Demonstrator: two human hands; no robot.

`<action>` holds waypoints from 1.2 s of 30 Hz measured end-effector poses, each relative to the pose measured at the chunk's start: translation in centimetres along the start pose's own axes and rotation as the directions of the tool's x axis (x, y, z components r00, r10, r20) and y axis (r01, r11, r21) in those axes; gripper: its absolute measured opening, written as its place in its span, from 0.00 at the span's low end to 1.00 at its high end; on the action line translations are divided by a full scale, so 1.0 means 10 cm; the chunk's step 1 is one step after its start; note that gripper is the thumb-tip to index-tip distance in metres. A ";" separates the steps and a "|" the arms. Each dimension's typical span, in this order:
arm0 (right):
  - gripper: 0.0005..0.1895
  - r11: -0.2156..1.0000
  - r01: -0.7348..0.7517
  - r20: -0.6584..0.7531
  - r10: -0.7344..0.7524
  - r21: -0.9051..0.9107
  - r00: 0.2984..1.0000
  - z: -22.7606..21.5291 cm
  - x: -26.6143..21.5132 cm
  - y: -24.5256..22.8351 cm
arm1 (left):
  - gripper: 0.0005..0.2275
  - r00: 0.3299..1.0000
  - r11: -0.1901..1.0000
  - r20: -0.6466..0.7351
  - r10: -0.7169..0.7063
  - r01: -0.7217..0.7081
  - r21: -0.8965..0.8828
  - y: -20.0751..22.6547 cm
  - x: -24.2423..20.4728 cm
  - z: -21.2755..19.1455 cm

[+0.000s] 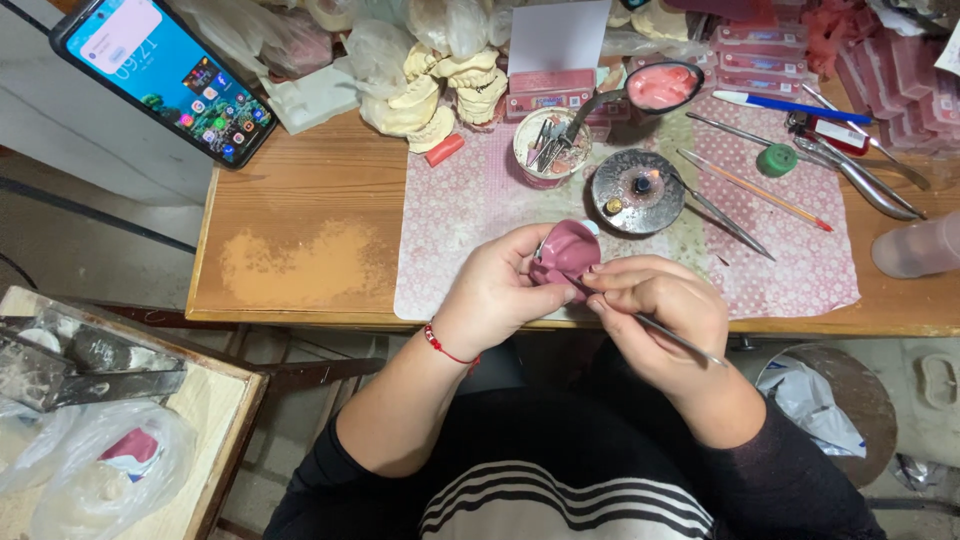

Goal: The person works on a pink dental prosthesis, using a metal tool to smooth its surface. They then use a pink sanding sheet to refine the edges and shape. The person applies liquid from a squeeze bottle to the prosthesis and continues to smooth and shape it with the metal tool.

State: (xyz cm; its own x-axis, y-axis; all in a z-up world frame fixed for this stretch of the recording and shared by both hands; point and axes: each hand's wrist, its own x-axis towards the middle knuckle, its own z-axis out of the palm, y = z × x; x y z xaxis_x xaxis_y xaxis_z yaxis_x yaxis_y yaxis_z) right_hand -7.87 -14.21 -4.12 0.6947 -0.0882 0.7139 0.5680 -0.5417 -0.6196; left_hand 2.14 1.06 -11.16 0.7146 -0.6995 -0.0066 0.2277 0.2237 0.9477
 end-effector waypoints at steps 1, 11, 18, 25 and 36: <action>0.08 1.000 0.000 0.002 0.000 0.000 1.000 -0.01 0.03 -0.01 | 0.28 1.000 1.000 -0.001 0.001 -0.001 -0.002 0.06 0.00 0.02; 0.07 0.986 -0.163 0.120 0.158 0.033 0.980 -0.14 0.03 -0.02 | 0.24 0.999 0.998 0.003 0.044 -0.044 0.037 0.28 -0.04 0.11; 0.07 0.962 -0.266 0.152 0.255 0.057 0.955 -0.21 -0.02 -0.01 | 0.18 0.991 0.990 -0.055 0.122 -0.117 0.084 0.21 -0.09 0.08; 0.06 0.946 -0.323 0.215 0.311 0.023 0.926 -0.37 0.01 -0.05 | 0.16 0.988 0.972 -0.045 0.149 -0.137 0.192 0.30 -0.14 0.10; 0.07 0.864 -0.488 0.244 0.503 -0.122 0.829 -0.77 -0.22 0.02 | 0.17 0.987 0.945 -0.104 0.126 -0.087 0.316 0.34 -0.14 0.08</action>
State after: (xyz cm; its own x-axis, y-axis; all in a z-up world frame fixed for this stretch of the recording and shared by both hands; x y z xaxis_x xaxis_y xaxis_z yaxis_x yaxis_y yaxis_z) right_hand -12.67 -20.56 -3.32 0.9693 -0.1419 0.2007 0.0976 -0.5274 -0.8440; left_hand 1.34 2.26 -7.71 0.8025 -0.5913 0.0792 -0.0559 0.0576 0.9968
